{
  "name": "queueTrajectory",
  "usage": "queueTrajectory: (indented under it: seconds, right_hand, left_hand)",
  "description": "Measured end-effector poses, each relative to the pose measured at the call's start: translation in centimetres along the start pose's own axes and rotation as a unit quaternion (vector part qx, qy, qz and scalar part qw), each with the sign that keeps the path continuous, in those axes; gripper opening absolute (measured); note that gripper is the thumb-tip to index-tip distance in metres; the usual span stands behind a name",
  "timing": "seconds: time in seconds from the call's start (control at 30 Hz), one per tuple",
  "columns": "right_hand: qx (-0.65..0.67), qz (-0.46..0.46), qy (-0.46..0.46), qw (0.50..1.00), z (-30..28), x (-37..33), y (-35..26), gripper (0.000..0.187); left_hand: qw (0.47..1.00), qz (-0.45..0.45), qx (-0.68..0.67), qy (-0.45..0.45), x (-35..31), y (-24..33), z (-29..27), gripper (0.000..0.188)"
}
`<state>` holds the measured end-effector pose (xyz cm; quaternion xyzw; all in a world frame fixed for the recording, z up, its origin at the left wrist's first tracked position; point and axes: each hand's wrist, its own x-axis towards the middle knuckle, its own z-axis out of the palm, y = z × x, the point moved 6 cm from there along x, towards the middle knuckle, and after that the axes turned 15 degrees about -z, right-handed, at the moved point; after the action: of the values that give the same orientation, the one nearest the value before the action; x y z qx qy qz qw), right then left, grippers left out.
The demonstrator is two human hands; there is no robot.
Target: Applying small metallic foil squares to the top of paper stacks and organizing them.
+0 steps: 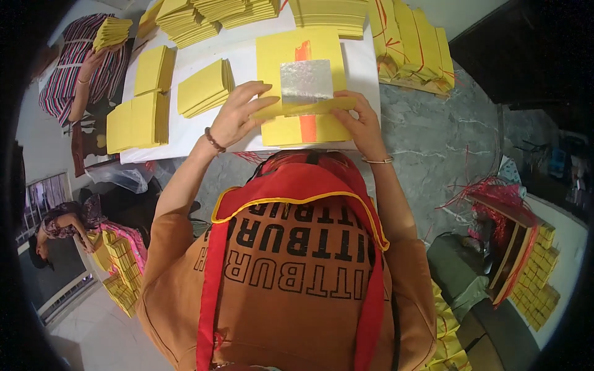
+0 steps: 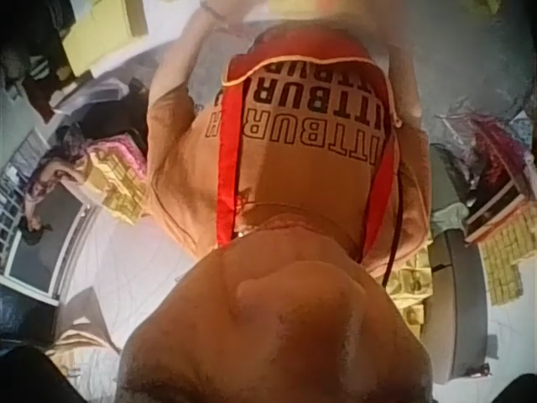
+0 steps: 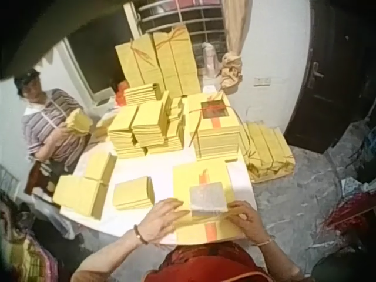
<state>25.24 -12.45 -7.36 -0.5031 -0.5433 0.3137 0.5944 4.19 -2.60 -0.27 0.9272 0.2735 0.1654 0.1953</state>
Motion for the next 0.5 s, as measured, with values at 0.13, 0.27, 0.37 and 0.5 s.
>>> queueTrajectory:
  seconds: [0.13,0.27,0.37,0.5]
  right_hand:
    - [-0.192,-0.197,-0.064,0.959,-0.9,0.8,-3.2,0.024]
    - [-0.264,-0.236,-0.174,0.919,0.2,0.5,-5.7,0.023]
    - [-0.204,-0.151,-0.239,0.937,0.5,0.4,-4.2,0.024]
    - [-0.061,0.129,-0.059,0.988,0.2,0.5,-1.9,0.020]
  left_hand:
    - [0.999,-0.002,0.028,0.040,-0.5,0.1,-0.4,0.033]
    - [0.999,0.036,-0.006,0.030,-2.3,1.8,-0.8,0.030]
    - [0.995,0.008,-0.088,0.046,-2.8,2.0,-0.3,0.021]
    - [0.968,-0.208,-0.137,0.021,-1.2,-0.2,0.7,0.018]
